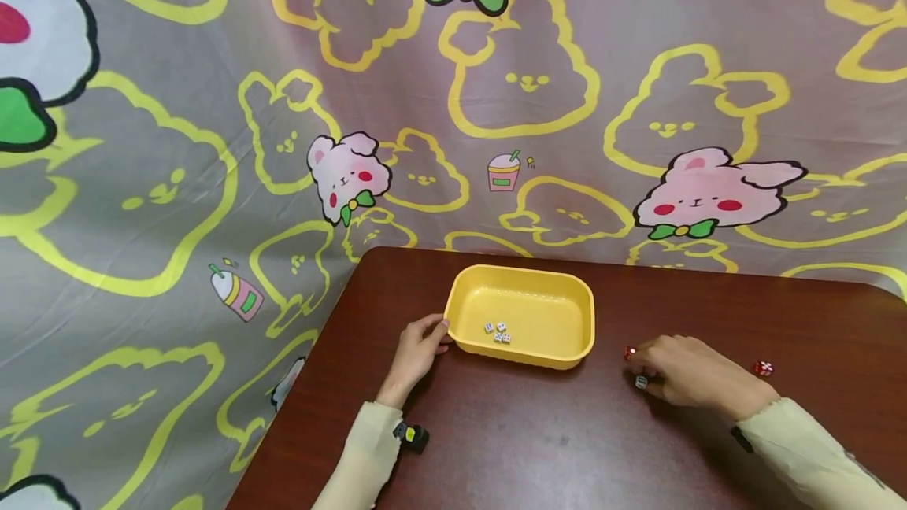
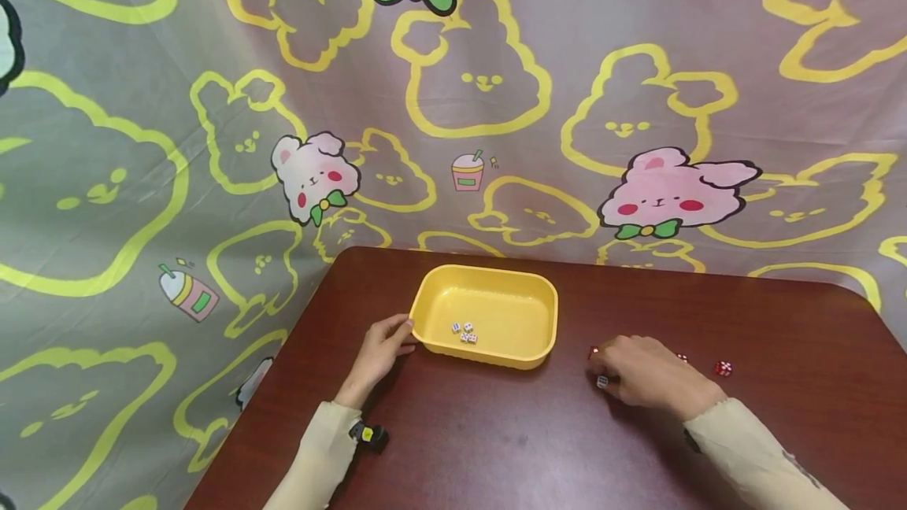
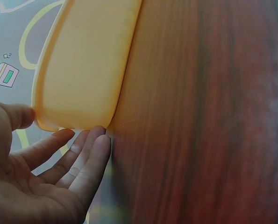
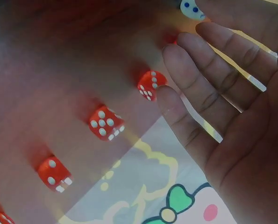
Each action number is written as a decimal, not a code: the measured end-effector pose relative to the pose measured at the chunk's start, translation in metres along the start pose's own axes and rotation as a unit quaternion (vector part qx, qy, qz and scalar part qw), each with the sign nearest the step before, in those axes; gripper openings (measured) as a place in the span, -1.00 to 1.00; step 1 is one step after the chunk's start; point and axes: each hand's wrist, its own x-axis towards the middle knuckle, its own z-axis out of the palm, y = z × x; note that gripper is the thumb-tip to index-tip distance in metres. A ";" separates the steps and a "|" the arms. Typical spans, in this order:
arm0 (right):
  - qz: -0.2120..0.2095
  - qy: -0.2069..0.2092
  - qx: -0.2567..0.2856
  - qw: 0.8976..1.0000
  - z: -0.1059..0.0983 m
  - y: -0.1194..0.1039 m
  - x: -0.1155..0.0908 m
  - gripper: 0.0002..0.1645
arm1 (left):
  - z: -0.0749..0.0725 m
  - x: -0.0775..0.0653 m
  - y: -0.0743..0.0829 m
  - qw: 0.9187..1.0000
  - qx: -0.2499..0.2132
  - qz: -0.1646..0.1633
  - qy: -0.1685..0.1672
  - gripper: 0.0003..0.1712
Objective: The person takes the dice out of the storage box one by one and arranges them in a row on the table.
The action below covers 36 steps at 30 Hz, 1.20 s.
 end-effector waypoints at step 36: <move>-0.052 0.034 -0.084 0.995 -0.056 -0.044 0.109 -0.77 | -0.001 -0.001 -0.001 1.000 -0.022 0.005 -0.010 -0.55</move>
